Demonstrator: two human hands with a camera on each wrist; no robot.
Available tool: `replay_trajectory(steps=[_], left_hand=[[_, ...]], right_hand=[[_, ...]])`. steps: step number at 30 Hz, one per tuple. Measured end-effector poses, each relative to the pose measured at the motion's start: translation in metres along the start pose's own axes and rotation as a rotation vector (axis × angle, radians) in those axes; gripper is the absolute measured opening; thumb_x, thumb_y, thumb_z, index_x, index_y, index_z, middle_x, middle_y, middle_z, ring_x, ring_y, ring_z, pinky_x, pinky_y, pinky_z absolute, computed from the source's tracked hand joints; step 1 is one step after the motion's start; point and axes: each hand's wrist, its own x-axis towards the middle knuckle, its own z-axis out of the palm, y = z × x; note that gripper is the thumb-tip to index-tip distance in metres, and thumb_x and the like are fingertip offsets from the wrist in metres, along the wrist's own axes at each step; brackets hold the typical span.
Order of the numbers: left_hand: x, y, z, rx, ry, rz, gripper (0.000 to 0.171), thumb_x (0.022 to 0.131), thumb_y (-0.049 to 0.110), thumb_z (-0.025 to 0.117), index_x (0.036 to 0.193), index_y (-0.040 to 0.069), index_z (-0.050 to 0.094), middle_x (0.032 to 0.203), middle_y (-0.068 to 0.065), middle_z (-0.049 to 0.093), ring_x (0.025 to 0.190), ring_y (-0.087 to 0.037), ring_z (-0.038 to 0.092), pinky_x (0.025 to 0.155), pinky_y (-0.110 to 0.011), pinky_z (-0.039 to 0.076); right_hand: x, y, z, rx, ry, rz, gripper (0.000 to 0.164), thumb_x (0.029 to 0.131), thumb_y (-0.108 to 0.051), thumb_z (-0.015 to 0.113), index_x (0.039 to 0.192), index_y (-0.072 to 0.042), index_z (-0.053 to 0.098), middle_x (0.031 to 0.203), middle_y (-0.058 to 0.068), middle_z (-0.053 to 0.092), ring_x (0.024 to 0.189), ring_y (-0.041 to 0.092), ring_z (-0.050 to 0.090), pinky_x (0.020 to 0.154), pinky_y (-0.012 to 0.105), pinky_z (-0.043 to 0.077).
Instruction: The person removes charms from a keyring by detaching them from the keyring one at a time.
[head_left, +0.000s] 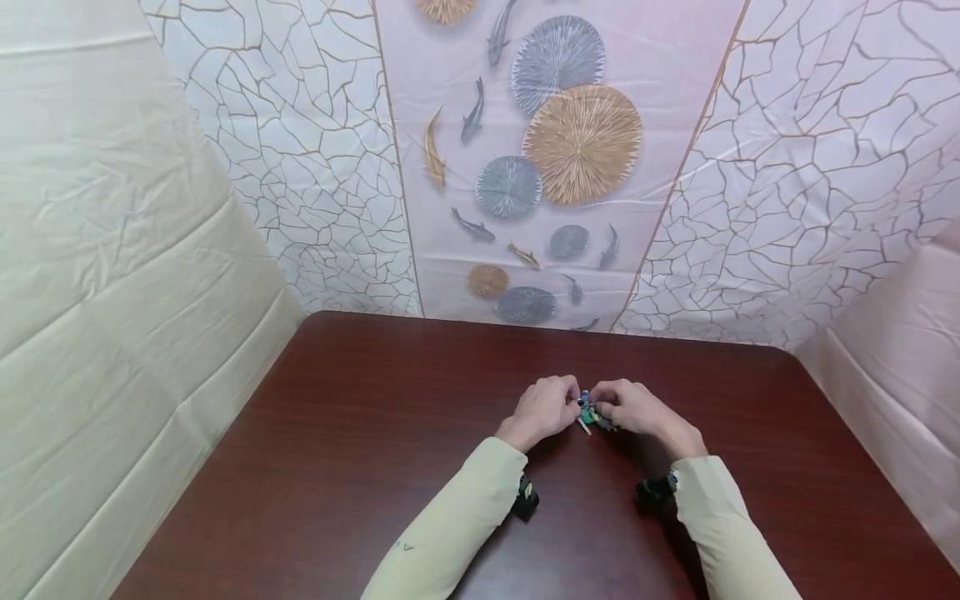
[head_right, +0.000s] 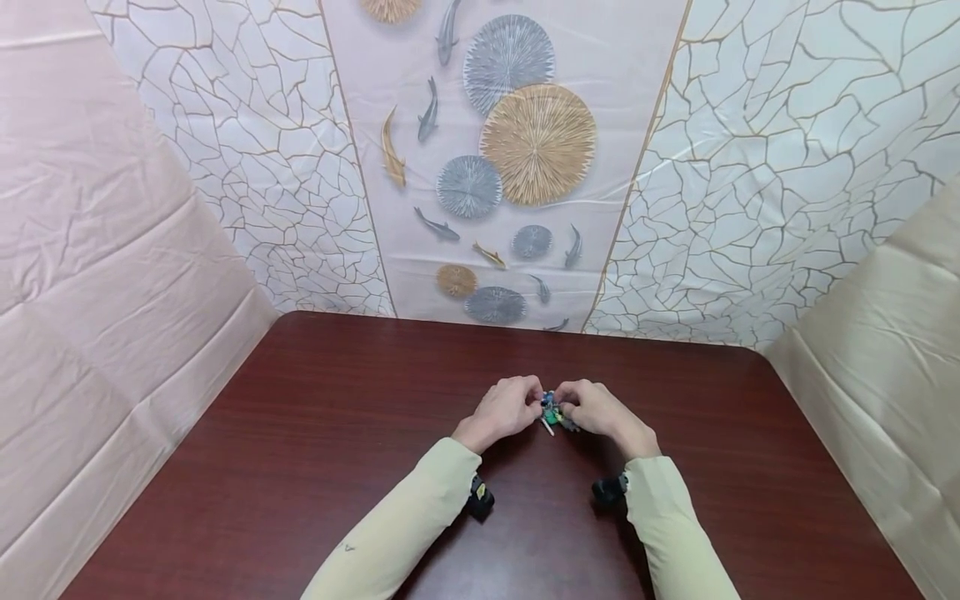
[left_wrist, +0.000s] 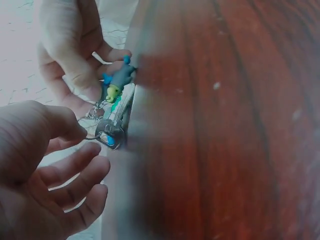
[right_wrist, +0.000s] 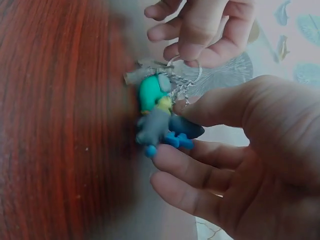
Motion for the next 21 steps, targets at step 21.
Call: replay_trajectory(steps=[21], left_hand=[[-0.015,0.008,-0.05,-0.213,0.173,0.179,0.004,0.092,0.017,0.064,0.096,0.016,0.064,0.087,0.005,0.061,0.078,-0.007,0.058,0.067,-0.012,0.044]], right_hand=[[-0.021,-0.039,-0.018,0.02,0.156,-0.16,0.013,0.095,-0.017,0.063,0.106,-0.016,0.07,0.091,0.001,0.071,0.075,0.01,0.058,0.067,0.025,0.048]])
